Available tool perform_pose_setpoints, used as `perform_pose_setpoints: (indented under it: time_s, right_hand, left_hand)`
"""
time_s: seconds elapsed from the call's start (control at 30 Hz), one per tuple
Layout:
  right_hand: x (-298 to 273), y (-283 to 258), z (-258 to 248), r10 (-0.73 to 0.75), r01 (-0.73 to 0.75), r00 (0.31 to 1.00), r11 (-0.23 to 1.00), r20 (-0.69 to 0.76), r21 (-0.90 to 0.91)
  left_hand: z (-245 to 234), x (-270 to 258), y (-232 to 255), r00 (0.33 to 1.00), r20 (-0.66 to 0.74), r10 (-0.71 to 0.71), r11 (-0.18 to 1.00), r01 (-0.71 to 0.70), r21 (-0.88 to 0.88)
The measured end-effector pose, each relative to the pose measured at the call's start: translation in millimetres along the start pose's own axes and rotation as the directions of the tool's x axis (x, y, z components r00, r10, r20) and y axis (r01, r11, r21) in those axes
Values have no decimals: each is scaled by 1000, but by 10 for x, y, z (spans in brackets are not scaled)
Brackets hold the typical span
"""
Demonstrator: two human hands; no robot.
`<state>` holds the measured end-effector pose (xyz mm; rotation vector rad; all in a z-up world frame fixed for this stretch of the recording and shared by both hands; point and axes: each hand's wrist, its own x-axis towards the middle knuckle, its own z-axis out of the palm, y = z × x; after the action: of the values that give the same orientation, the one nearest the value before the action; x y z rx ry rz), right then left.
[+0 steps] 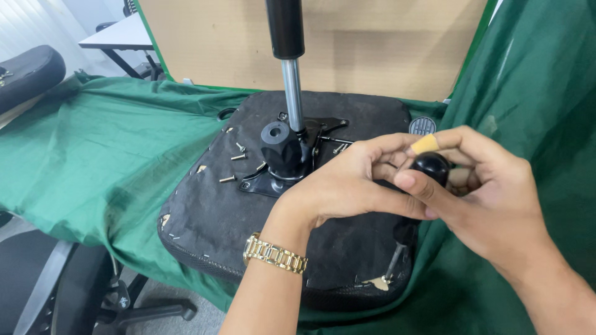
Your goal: The person uses a screwdriver to tighten screws into the underside of an office chair base. They pick up screws and turn the screwdriver repeatedly to secure the base plate to the chair.
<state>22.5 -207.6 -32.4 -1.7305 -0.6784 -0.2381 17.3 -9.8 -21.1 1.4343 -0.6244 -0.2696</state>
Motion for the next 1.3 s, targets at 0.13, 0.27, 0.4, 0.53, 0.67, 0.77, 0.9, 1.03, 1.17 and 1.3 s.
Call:
perform_pose_setpoints:
  time_s: [0.13, 0.27, 0.4, 0.53, 0.67, 0.77, 0.9, 1.03, 1.17, 1.3]
  right_hand:
    - [85, 14, -206, 45, -34, 983, 997, 178, -66]
    - [145, 56, -455, 310, -320, 910, 947, 276, -10]
    - [150, 146, -553, 293, -337, 899, 938, 327, 85]
    - [92, 214, -555, 205, -231, 930, 972, 306, 50]
    - [89, 156, -564, 269, -299, 911, 953, 312, 50]
    - [131, 79, -544, 327, -384, 880, 917, 343, 110]
    - [122, 37, -409, 268, -299, 919, 952, 289, 70]
    - [135, 36, -382, 323, -327, 918, 945, 229, -20]
    - [164, 45, -437, 382, -393, 883, 920, 272, -15]
    - [171, 40, -461, 413, -455, 856, 888, 312, 71]
  left_hand:
    - [-12, 14, -13, 1000, 14, 0, 1000, 0, 7]
    - [-51, -36, 7, 999, 30, 14, 1000, -14, -5]
    - [-13, -29, 26, 1000, 4, -15, 998, 15, 57]
    - [70, 13, -15, 1000, 23, -18, 998, 19, -62]
    - [62, -43, -33, 1000, -15, 14, 1000, -14, 12]
    - [54, -64, -34, 998, -52, 19, 996, -14, 89]
    - [81, -45, -58, 998, -48, 31, 998, -28, 57]
    - [72, -55, -75, 997, -72, -24, 1000, 23, -9]
    - [77, -55, -94, 996, -76, 56, 992, -47, 115]
    - [66, -77, -84, 994, -82, 66, 985, -52, 167]
